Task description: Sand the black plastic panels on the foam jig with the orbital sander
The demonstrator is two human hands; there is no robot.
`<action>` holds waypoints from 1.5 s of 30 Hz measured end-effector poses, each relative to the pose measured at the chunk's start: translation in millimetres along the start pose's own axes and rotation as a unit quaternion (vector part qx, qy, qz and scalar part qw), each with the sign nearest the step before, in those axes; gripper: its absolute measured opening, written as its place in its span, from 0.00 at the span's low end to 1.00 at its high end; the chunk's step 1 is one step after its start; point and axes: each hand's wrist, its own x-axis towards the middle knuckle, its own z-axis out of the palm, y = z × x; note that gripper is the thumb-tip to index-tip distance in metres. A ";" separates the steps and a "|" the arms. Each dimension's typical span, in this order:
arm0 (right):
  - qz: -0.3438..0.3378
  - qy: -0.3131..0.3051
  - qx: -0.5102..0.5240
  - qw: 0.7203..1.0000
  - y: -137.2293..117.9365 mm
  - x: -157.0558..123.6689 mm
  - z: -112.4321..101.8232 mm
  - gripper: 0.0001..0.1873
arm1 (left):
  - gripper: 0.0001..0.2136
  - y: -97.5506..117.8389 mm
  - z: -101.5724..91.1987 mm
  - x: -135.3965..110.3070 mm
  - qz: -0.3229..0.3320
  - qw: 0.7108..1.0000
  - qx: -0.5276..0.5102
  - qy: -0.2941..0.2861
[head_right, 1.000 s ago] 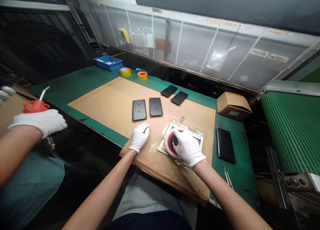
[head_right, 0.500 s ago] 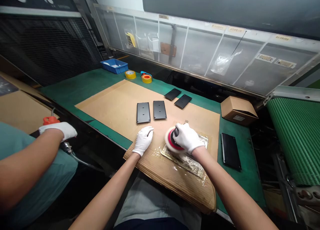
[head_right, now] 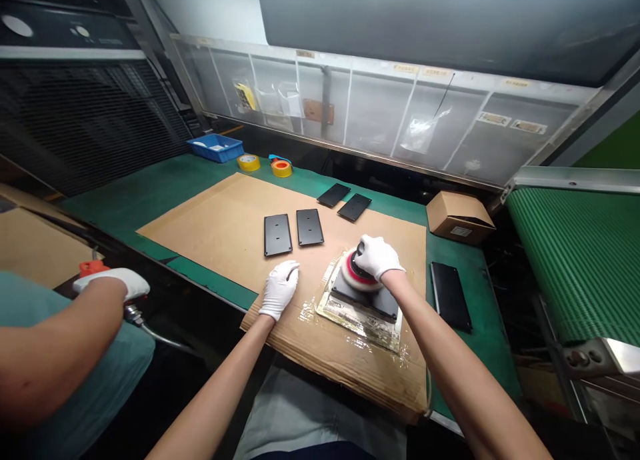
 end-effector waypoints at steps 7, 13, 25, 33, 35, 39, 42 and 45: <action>-0.021 -0.010 0.014 1.000 -0.7 -6.0 -1.6 0.20 | 0.12 -6.1 1.7 -0.2 0.007 1.000 -0.007 0.001; -0.043 -0.007 0.017 0.999 10.0 -27.3 -0.6 0.19 | 0.12 -7.4 3.0 0.5 0.002 1.000 -0.009 0.000; -0.007 0.015 -0.007 1.000 12.2 -61.7 -4.2 0.16 | 0.14 -10.3 4.0 4.0 0.019 1.000 -0.012 -0.003; -0.049 0.010 0.012 0.999 -9.4 -63.7 -4.1 0.16 | 0.13 -9.2 0.7 5.6 0.022 1.000 0.000 -0.016; -0.019 0.037 -0.003 0.999 -12.5 -62.2 -5.2 0.17 | 0.13 -9.6 0.9 5.6 0.023 1.000 0.000 -0.016; -0.027 0.044 -0.006 0.999 -9.6 -64.0 -2.9 0.16 | 0.13 -11.2 1.6 5.8 0.024 0.999 0.002 -0.024; -0.044 0.031 0.001 0.999 -3.5 -68.0 0.3 0.16 | 0.13 -11.8 1.6 6.3 0.023 0.999 0.004 -0.030; 0.011 0.055 -0.025 0.998 0.0 -70.5 1.5 0.17 | 0.13 -11.1 0.8 6.8 0.019 0.999 0.001 -0.037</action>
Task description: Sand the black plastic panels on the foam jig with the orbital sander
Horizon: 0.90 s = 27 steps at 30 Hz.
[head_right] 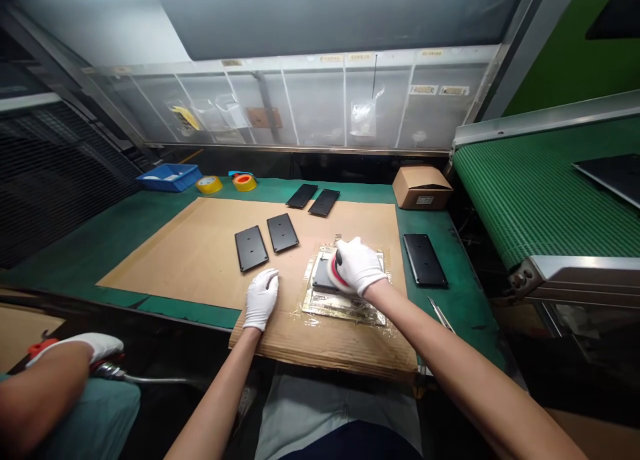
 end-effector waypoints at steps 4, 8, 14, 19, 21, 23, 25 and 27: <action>-0.043 -0.017 0.020 0.999 2.7 -2.5 2.1 0.18 | 0.13 0.9 -1.2 0.4 -0.002 1.000 0.001 -0.003; -0.023 -0.009 0.038 0.999 18.3 4.5 1.4 0.19 | 0.13 1.4 -1.5 0.7 -0.003 1.000 -0.002 0.002; -0.006 -0.015 0.044 0.999 43.3 -5.3 -0.5 0.18 | 0.14 1.9 1.3 2.2 -0.006 1.000 0.001 0.006; 0.001 -0.011 0.033 0.999 53.0 -13.0 2.7 0.19 | 0.14 3.4 3.1 2.0 -0.008 1.000 -0.008 0.006; 0.023 -0.005 0.015 1.000 57.8 -9.0 3.2 0.19 | 0.14 4.3 2.9 1.6 -0.008 1.000 -0.013 0.008; 0.017 -0.007 0.015 1.000 61.0 -7.8 3.9 0.20 | 0.14 4.9 2.2 1.2 -0.004 1.000 -0.016 0.010; -0.010 -0.010 0.034 0.999 61.6 -10.4 5.2 0.19 | 0.15 5.1 1.5 1.0 0.000 1.000 -0.015 0.015; -0.020 -0.008 0.042 0.999 60.8 -13.8 6.5 0.19 | 0.15 5.2 0.9 1.1 0.002 1.000 -0.012 0.020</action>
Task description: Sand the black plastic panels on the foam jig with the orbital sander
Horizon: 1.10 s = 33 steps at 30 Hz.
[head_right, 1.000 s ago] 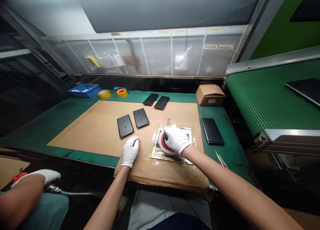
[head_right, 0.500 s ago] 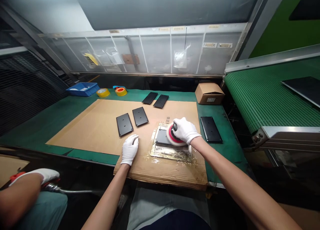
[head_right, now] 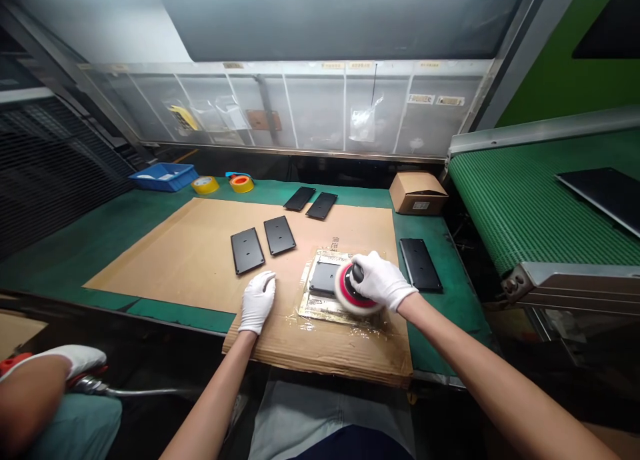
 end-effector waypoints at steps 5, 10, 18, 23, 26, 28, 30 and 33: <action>0.040 0.012 -0.019 0.999 2.2 -2.4 1.5 0.20 | 0.14 0.1 -1.3 0.4 0.002 1.000 0.000 -0.006; 0.018 -0.001 0.013 1.000 8.6 -1.4 1.0 0.20 | 0.15 0.1 -1.3 0.8 0.001 1.000 0.004 -0.010; -0.005 0.000 0.027 1.000 10.9 21.2 1.2 0.21 | 0.15 -0.1 -0.8 0.1 -0.004 1.000 0.004 -0.010; 0.049 -0.017 0.022 0.998 31.4 52.3 -2.1 0.19 | 0.15 0.2 -0.7 0.9 -0.004 1.000 0.006 -0.017; 0.026 -0.027 0.053 0.998 41.5 58.4 -2.6 0.18 | 0.15 0.9 -0.7 1.9 -0.005 1.000 0.006 -0.016; 0.020 -0.026 0.064 0.997 43.4 56.9 -2.0 0.19 | 0.15 1.2 -0.9 2.4 -0.006 1.000 0.006 -0.017; 0.033 -0.022 0.051 0.998 41.6 53.9 -1.7 0.19 | 0.15 1.6 -1.4 2.4 -0.005 1.000 0.006 -0.019; 0.017 -0.019 0.040 0.999 35.2 50.8 -2.7 0.20 | 0.15 2.2 -2.4 2.3 -0.004 1.000 0.005 -0.022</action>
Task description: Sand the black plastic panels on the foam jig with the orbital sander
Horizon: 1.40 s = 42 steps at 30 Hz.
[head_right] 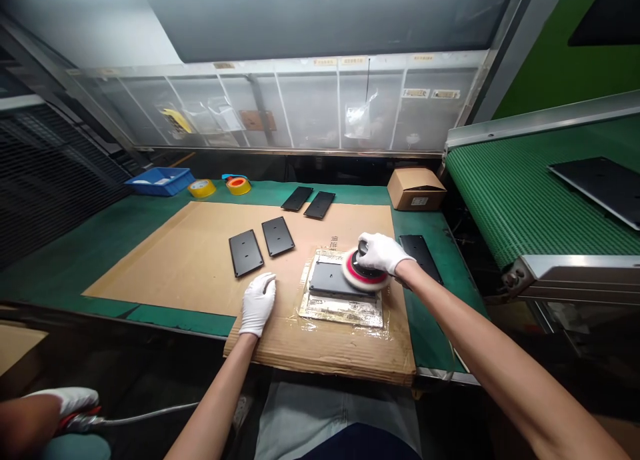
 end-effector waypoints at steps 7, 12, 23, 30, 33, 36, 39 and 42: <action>0.011 -0.012 -0.017 1.000 -17.7 8.7 -1.1 0.22 | 0.14 -0.8 0.3 -0.6 -0.002 1.000 -0.003 -0.003; -0.011 -0.029 -0.011 0.999 -41.5 26.8 3.0 0.22 | 0.14 -1.9 0.5 -1.4 -0.008 1.000 0.000 -0.004; -0.068 -0.072 0.018 0.995 -95.4 60.0 9.1 0.26 | 0.14 -4.0 2.6 -3.4 -0.021 1.000 -0.017 0.005; -0.069 -0.061 0.008 0.996 -101.2 51.1 8.2 0.26 | 0.14 -6.5 3.2 -3.3 -0.021 1.000 -0.020 0.007; -0.068 -0.044 -0.001 0.997 -102.1 44.3 7.3 0.24 | 0.14 -6.7 2.5 -2.9 -0.019 1.000 -0.022 0.009; -0.055 -0.039 -0.012 0.998 -105.0 36.9 7.3 0.22 | 0.14 -6.1 1.5 -2.4 -0.019 0.999 -0.026 0.004; -0.089 -0.045 -0.014 0.995 -112.5 26.3 9.5 0.19 | 0.14 -4.7 0.6 -1.9 -0.021 0.999 -0.026 0.001; -0.086 -0.029 -0.035 0.995 -121.2 14.8 11.5 0.19 | 0.14 -2.7 0.2 -2.2 -0.016 1.000 -0.025 0.002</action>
